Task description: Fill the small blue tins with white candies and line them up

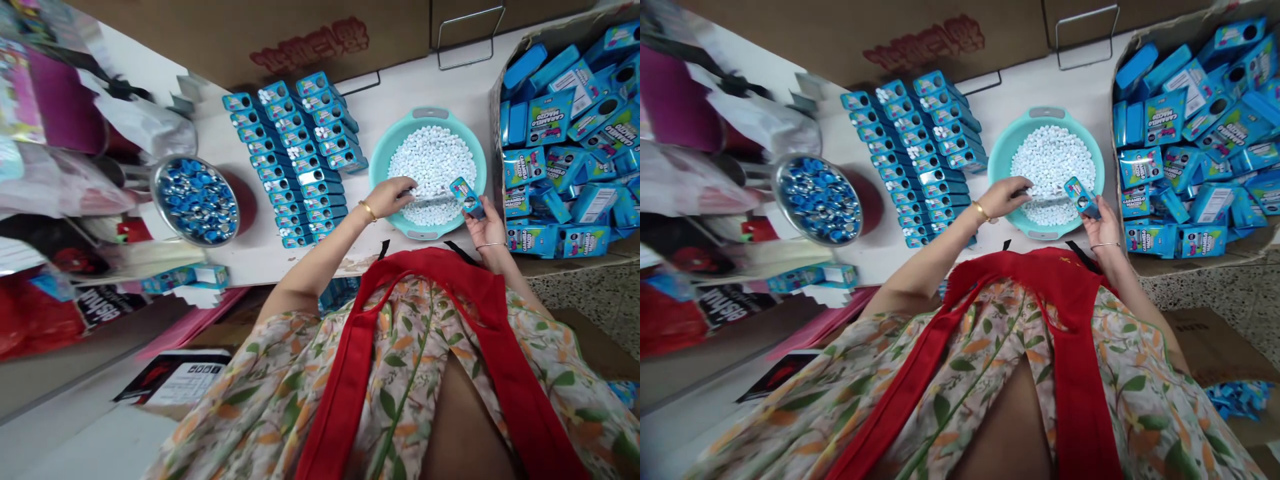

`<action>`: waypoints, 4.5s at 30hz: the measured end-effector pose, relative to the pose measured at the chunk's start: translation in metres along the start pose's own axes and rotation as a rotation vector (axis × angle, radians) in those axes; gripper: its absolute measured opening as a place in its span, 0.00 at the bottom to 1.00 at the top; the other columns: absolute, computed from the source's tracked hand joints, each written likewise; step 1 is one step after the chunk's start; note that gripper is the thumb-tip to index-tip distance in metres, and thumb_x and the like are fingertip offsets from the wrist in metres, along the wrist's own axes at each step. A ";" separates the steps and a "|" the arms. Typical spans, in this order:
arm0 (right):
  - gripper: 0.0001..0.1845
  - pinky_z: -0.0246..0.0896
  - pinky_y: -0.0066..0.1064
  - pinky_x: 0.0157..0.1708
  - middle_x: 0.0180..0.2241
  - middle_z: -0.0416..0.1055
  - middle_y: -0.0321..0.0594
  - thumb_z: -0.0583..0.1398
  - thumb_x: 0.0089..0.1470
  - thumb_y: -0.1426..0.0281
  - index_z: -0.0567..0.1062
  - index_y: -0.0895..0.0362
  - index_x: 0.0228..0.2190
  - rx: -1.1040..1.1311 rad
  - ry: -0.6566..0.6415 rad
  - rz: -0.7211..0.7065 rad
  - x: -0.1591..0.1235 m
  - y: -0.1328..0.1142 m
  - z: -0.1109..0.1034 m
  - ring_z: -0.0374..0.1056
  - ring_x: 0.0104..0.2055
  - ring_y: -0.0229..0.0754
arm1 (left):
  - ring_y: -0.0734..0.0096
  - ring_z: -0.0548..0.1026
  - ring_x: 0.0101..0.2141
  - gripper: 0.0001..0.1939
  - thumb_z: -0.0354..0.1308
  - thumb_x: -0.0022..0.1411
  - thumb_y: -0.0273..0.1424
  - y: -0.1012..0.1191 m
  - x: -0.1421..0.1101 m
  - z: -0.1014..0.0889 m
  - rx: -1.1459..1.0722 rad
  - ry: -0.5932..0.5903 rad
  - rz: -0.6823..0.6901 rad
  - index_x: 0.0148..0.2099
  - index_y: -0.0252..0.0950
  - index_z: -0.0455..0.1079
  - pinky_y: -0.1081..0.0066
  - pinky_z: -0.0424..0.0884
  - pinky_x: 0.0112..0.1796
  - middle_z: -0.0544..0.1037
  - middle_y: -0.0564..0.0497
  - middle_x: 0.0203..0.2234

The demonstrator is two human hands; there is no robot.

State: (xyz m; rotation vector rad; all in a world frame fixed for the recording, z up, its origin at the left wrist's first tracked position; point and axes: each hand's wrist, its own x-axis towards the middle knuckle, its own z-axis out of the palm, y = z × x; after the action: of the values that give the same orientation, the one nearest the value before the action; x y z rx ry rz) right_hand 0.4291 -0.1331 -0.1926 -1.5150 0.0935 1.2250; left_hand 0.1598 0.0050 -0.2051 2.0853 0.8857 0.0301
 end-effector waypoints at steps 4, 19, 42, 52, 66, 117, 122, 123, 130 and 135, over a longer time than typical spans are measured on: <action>0.21 0.79 0.37 0.46 0.45 0.82 0.36 0.75 0.46 0.53 0.78 0.49 0.37 -0.014 -0.087 -0.014 0.000 0.011 0.011 0.78 0.47 0.42 | 0.55 0.81 0.53 0.18 0.55 0.76 0.37 0.032 -0.029 -0.047 0.137 -0.002 0.075 0.61 0.35 0.75 0.60 0.74 0.55 0.84 0.40 0.52; 0.24 0.79 0.32 0.40 0.39 0.82 0.32 0.78 0.42 0.56 0.77 0.49 0.37 0.064 -0.153 0.082 0.000 0.033 0.033 0.78 0.41 0.39 | 0.50 0.81 0.47 0.17 0.47 0.77 0.22 0.166 -0.032 -0.074 0.670 -0.089 0.059 0.50 0.34 0.79 0.57 0.76 0.45 0.82 0.38 0.40; 0.42 0.64 0.59 0.66 0.62 0.74 0.81 0.72 0.61 0.60 0.71 0.67 0.69 -1.525 0.493 -0.304 0.087 -0.133 -0.022 0.73 0.68 0.71 | 0.54 0.76 0.48 0.12 0.65 0.71 0.39 -0.031 -0.111 -0.060 0.335 0.409 -0.506 0.51 0.39 0.72 0.60 0.74 0.51 0.78 0.44 0.46; 0.57 0.61 0.55 0.64 0.67 0.68 0.84 0.79 0.51 0.58 0.66 0.68 0.72 -1.501 0.544 -0.208 0.096 -0.118 0.008 0.68 0.71 0.72 | 0.43 0.78 0.58 0.28 0.65 0.69 0.35 -0.084 -0.072 -0.025 0.214 0.419 -0.683 0.68 0.36 0.68 0.54 0.76 0.53 0.71 0.32 0.66; 0.41 0.66 0.55 0.70 0.55 0.73 0.51 0.82 0.34 0.68 0.72 0.53 0.48 -0.831 0.252 -0.897 0.061 -0.120 -0.063 0.71 0.60 0.55 | 0.45 0.72 0.66 0.27 0.40 0.79 0.23 -0.033 0.077 0.042 0.357 0.143 -0.331 0.73 0.31 0.67 0.49 0.70 0.64 0.74 0.31 0.66; 0.27 0.74 0.60 0.64 0.55 0.76 0.47 0.62 0.66 0.50 0.71 0.47 0.60 -1.012 -0.280 -1.004 0.043 0.008 -0.007 0.74 0.59 0.58 | 0.35 0.75 0.53 0.18 0.50 0.73 0.32 -0.001 0.003 -0.020 0.460 0.095 -0.212 0.59 0.47 0.75 0.37 0.76 0.50 0.81 0.36 0.50; 0.36 0.72 0.63 0.66 0.57 0.72 0.47 0.63 0.64 0.44 0.67 0.48 0.65 -0.908 -0.251 -0.927 0.052 0.001 -0.007 0.73 0.63 0.57 | 0.47 0.78 0.56 0.19 0.49 0.75 0.25 -0.025 0.035 0.047 0.313 -0.130 -0.269 0.60 0.33 0.76 0.53 0.75 0.55 0.79 0.33 0.56; 0.37 0.72 0.63 0.67 0.58 0.72 0.47 0.64 0.64 0.44 0.67 0.47 0.66 -0.906 -0.270 -0.907 0.054 0.001 -0.006 0.71 0.65 0.58 | 0.48 0.77 0.57 0.18 0.50 0.76 0.26 -0.021 0.042 0.059 0.269 -0.141 -0.251 0.61 0.33 0.75 0.55 0.74 0.57 0.79 0.33 0.57; 0.40 0.74 0.64 0.65 0.59 0.70 0.49 0.62 0.64 0.42 0.63 0.46 0.68 -0.815 -0.265 -0.885 0.064 0.002 -0.006 0.74 0.63 0.57 | 0.53 0.76 0.61 0.22 0.47 0.78 0.26 0.006 0.075 0.098 -0.034 -0.090 -0.161 0.67 0.27 0.70 0.58 0.70 0.65 0.78 0.32 0.63; 0.37 0.72 0.65 0.66 0.59 0.69 0.49 0.61 0.65 0.43 0.64 0.45 0.67 -0.848 -0.226 -0.937 0.064 -0.007 -0.014 0.73 0.63 0.58 | 0.51 0.77 0.62 0.22 0.53 0.77 0.32 -0.009 0.043 0.064 -0.092 -0.024 -0.069 0.67 0.30 0.71 0.57 0.71 0.65 0.78 0.33 0.63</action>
State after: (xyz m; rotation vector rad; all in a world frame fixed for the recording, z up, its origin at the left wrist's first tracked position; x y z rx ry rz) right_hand 0.4718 -0.1072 -0.2360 -1.7477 -1.2842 0.6375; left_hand 0.2070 -0.0108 -0.2651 1.9652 0.9246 0.0087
